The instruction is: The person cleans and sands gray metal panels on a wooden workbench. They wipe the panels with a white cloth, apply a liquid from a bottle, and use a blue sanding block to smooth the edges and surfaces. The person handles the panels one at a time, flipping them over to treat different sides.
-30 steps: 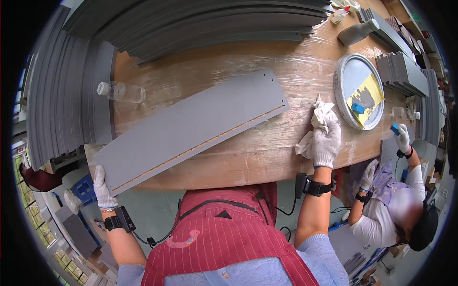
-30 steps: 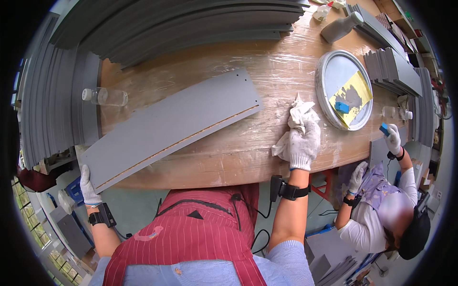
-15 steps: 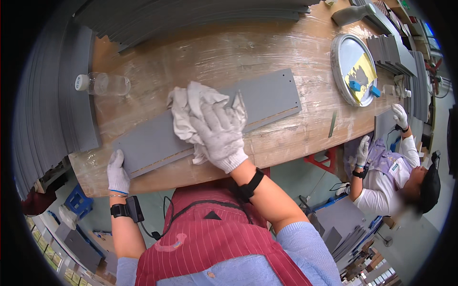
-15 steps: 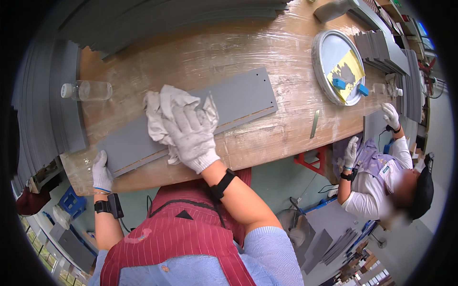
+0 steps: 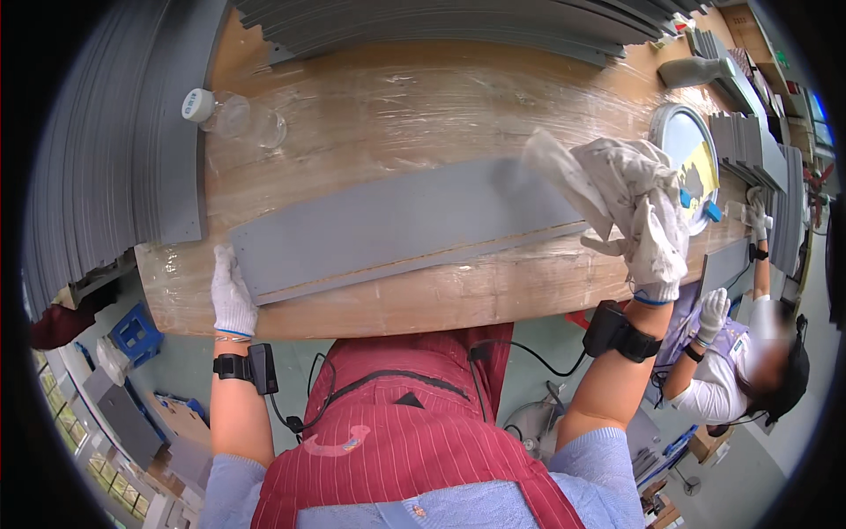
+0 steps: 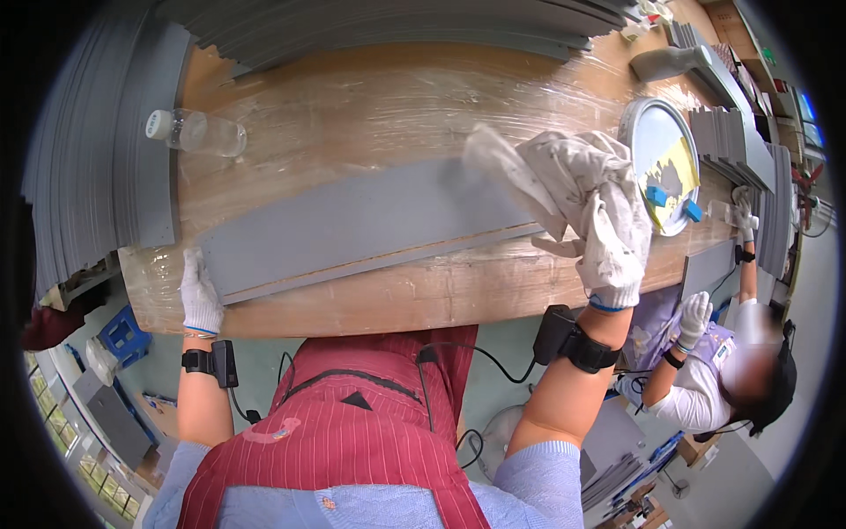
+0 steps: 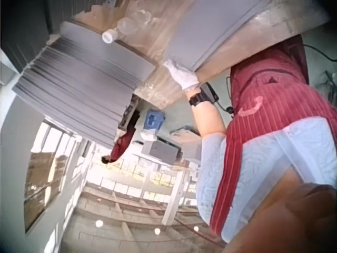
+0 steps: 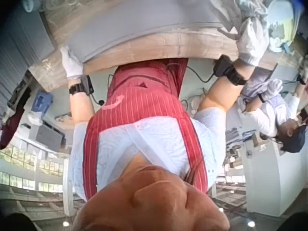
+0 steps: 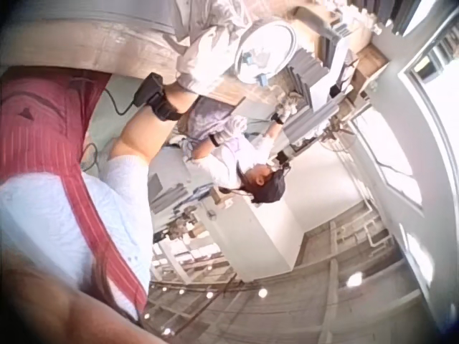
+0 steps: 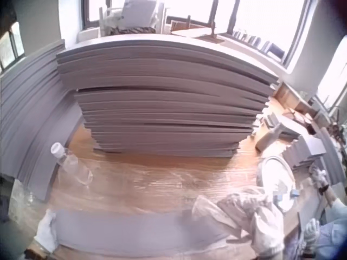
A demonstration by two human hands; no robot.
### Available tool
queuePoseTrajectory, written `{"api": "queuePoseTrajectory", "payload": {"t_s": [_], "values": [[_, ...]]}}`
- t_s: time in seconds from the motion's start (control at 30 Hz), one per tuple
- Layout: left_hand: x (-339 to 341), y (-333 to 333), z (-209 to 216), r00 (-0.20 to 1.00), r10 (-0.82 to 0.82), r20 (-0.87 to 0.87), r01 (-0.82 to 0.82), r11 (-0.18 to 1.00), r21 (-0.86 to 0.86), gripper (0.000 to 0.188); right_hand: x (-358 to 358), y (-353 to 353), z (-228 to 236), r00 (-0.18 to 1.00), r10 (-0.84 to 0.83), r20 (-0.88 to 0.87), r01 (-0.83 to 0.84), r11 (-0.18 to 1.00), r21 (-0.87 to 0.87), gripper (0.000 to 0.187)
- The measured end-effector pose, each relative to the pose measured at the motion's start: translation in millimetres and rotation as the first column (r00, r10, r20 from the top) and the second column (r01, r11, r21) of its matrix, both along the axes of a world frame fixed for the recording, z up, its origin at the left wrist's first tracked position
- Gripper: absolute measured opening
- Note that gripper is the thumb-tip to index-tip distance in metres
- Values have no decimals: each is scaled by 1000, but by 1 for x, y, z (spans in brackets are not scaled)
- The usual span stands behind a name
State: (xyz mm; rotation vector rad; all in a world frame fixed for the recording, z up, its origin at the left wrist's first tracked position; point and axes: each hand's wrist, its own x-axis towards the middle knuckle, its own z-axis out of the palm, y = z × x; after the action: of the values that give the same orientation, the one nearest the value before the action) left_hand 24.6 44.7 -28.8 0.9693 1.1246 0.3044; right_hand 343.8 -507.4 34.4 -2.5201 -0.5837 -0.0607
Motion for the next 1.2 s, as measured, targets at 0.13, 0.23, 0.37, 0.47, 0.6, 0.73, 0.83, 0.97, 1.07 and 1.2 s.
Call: {"api": "queuePoseTrajectory", "payload": {"t_s": [0.13,0.23,0.37,0.47,0.6,0.73,0.83,0.97,1.07,1.2], "values": [[5,1,-11,995,93,-39,-92,995,26,75,-29,135,-33,989,-146,31,149,959,-241,81],[7,-7,-12,993,106,-57,-101,991,84,76,-73,219,-60,989,-24,146,59,969,-241,103],[7,-11,-3,993,114,-35,-114,993,-7,83,-150,340,-39,972,229,-42,-233,960,-156,93],[7,-12,3,990,67,121,-57,994,-89,82,-205,412,-50,908,418,-4,-418,908,11,74],[-1,-2,4,905,249,346,-142,941,-306,80,-248,461,-52,783,621,-40,-607,777,169,60],[-41,35,-21,718,45,695,343,845,-410,93,-251,438,-10,626,713,-316,-413,647,641,51],[-25,23,5,837,103,538,213,844,-492,110,-212,367,4,744,568,-352,-298,753,586,52],[-23,17,0,866,56,498,172,900,-401,111,-134,293,-28,904,-7,-428,185,908,376,55],[-17,6,-6,933,35,357,72,957,-280,110,-154,347,-49,950,182,253,-164,982,-89,69],[-14,0,-7,950,134,282,-51,958,-282,92,-232,456,-46,930,367,15,-357,914,-190,76]]}}
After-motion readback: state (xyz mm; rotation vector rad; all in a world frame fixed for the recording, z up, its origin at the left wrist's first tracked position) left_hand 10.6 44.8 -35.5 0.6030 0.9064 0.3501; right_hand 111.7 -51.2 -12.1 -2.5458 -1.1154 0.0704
